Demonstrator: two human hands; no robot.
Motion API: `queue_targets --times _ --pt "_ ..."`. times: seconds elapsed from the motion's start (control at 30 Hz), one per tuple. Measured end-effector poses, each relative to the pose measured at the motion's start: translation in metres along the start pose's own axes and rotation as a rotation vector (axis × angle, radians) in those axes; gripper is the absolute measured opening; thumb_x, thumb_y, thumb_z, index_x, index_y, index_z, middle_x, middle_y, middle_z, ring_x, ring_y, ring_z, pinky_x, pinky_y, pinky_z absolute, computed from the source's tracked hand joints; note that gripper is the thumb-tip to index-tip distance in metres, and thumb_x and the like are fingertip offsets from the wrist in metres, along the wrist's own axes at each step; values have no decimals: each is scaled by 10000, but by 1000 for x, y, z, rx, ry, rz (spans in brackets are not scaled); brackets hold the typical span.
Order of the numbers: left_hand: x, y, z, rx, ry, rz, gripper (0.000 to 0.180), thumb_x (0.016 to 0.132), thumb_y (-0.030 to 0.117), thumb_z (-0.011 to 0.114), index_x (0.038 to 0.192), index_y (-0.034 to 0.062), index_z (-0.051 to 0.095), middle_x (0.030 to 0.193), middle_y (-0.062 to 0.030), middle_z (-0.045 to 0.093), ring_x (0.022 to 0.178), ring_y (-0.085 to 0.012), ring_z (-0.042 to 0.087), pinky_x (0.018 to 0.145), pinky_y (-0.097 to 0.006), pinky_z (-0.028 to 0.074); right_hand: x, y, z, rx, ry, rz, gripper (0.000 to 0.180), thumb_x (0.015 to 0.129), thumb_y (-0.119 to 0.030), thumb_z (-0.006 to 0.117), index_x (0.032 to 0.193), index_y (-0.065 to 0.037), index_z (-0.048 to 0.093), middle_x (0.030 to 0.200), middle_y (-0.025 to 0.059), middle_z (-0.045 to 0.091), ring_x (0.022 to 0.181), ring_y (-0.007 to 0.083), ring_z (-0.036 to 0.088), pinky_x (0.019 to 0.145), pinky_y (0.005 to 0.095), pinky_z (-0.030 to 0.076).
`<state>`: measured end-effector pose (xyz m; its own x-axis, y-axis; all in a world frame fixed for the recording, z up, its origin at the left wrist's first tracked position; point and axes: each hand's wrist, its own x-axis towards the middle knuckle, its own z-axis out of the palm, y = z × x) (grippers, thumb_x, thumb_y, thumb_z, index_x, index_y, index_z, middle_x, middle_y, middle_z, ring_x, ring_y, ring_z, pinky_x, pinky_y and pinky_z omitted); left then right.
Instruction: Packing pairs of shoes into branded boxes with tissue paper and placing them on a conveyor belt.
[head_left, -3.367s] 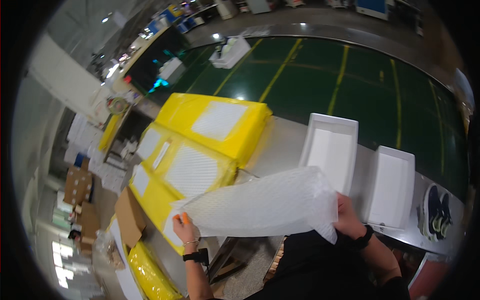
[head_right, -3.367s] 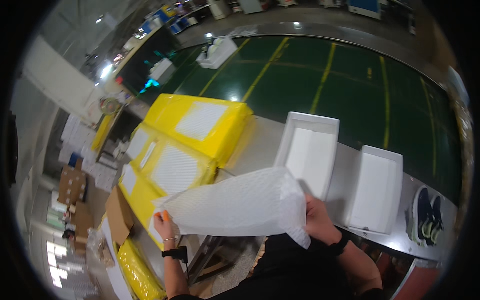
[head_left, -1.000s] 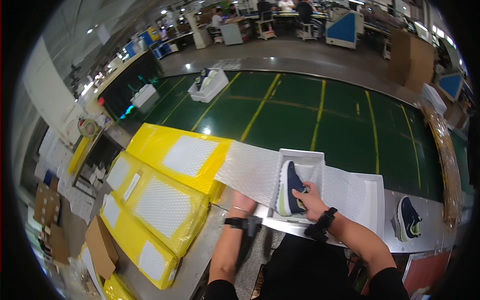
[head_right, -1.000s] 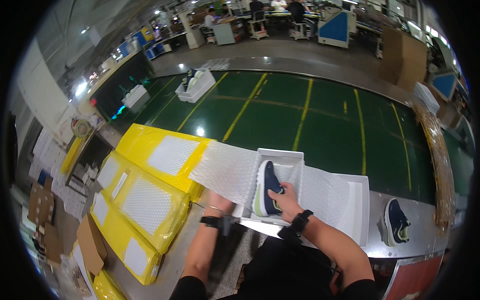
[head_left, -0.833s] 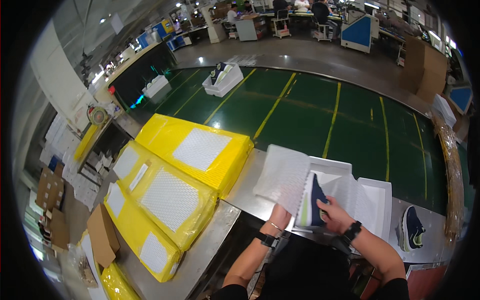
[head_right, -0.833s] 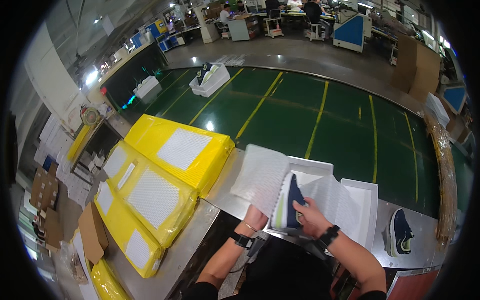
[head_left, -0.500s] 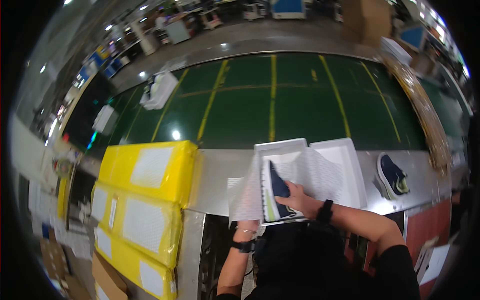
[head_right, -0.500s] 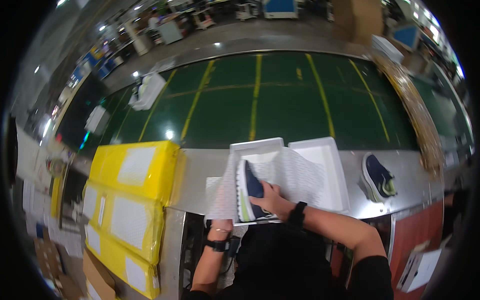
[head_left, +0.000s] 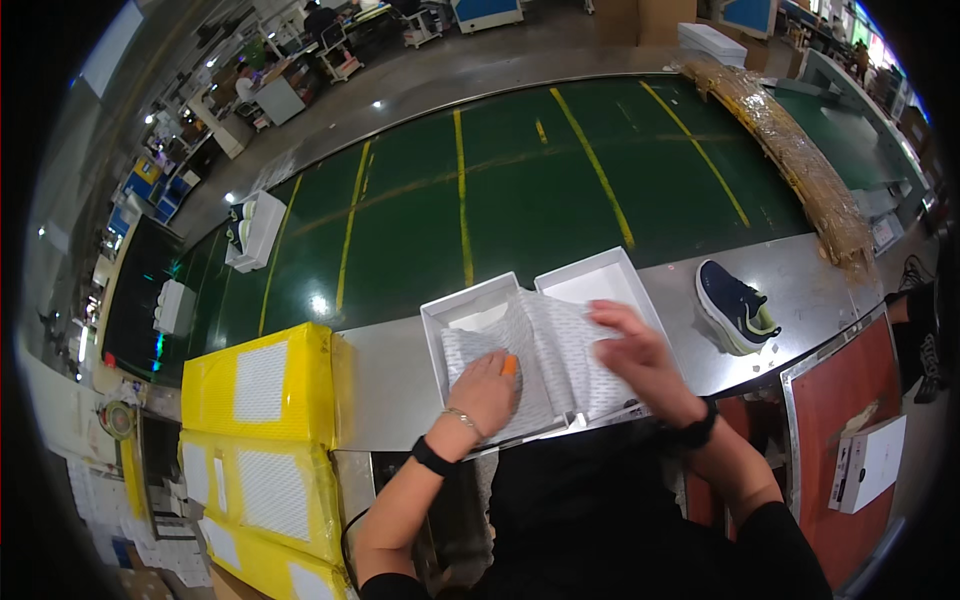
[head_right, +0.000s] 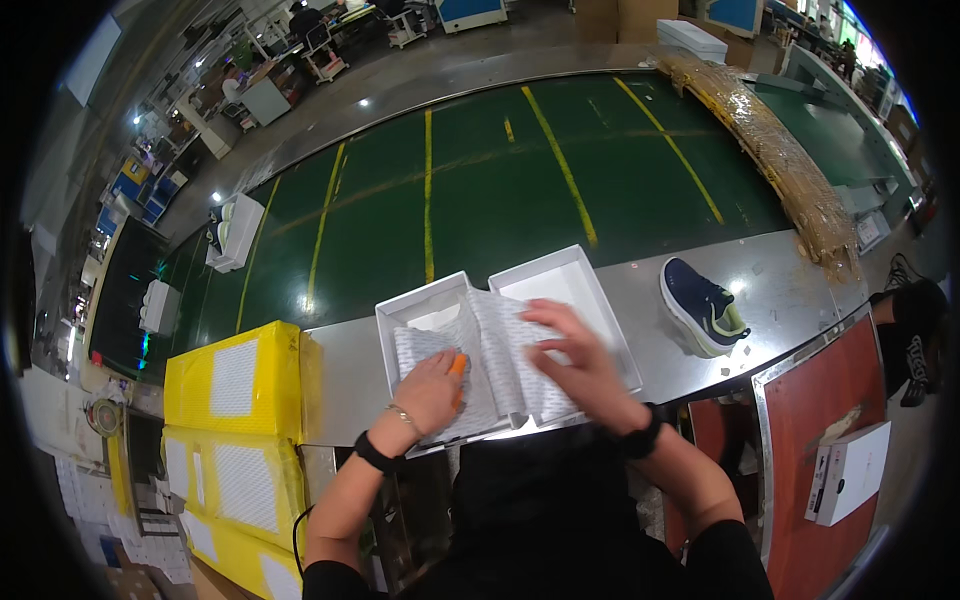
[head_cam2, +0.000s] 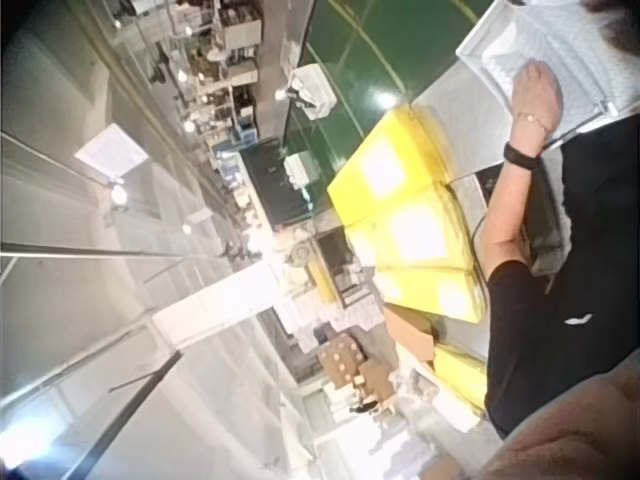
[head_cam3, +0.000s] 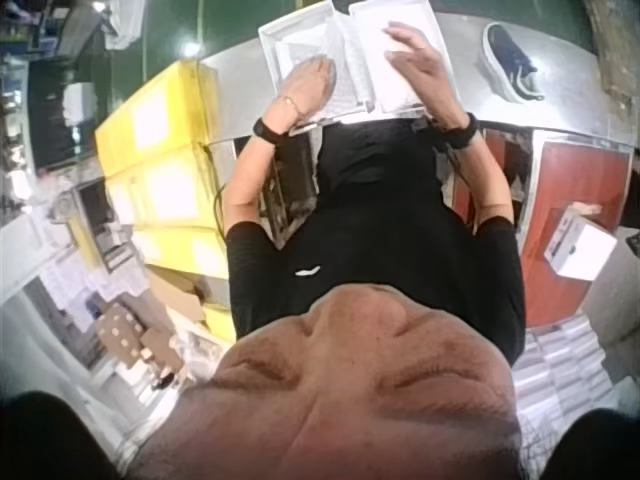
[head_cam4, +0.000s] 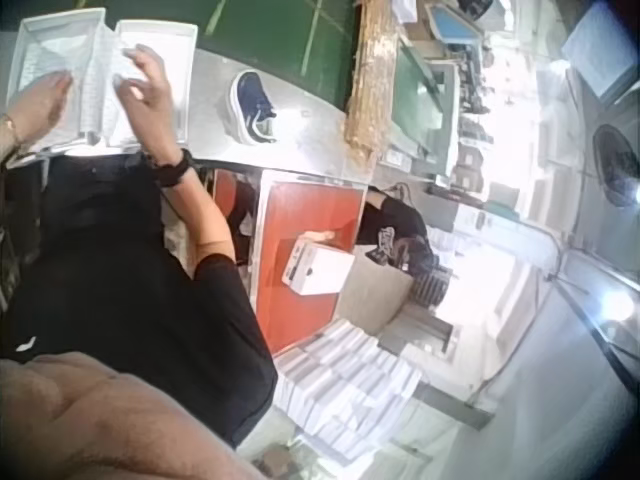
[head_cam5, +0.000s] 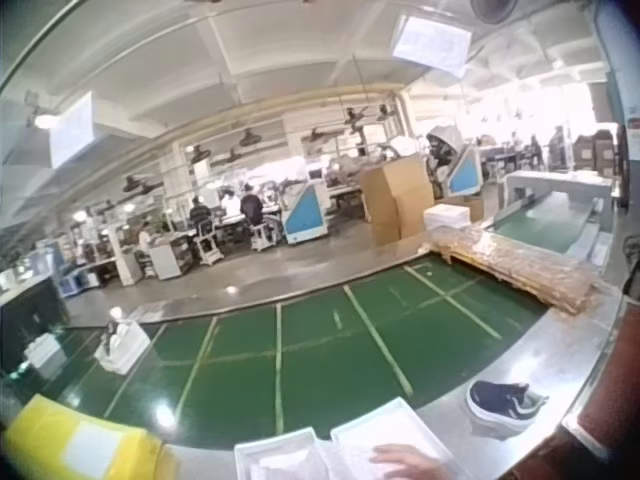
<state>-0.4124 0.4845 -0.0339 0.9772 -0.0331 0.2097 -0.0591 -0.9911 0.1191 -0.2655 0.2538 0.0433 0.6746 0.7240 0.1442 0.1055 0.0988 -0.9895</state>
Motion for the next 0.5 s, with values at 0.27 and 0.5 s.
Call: queue_targets --times 0.27,0.5 --pt "44 3 -38 -431 -536 -155 745 862 479 686 1314 -90 516 1333 -281 546 1254 -410 521 1067 -442 405 -81 26 -191 -1453 666 -205 286 745 -91 766 997 -63 632 1365 207 502 1285 418 456 1029 484 405" --pt "58 9 -34 116 -702 95 738 782 603 691 1213 7 631 1267 -189 600 1145 -313 598 1047 -471 403 -106 76 -250 -1074 494 25 353 659 -86 831 915 -29 595 1175 192 604 1051 373 582 913 396 473"
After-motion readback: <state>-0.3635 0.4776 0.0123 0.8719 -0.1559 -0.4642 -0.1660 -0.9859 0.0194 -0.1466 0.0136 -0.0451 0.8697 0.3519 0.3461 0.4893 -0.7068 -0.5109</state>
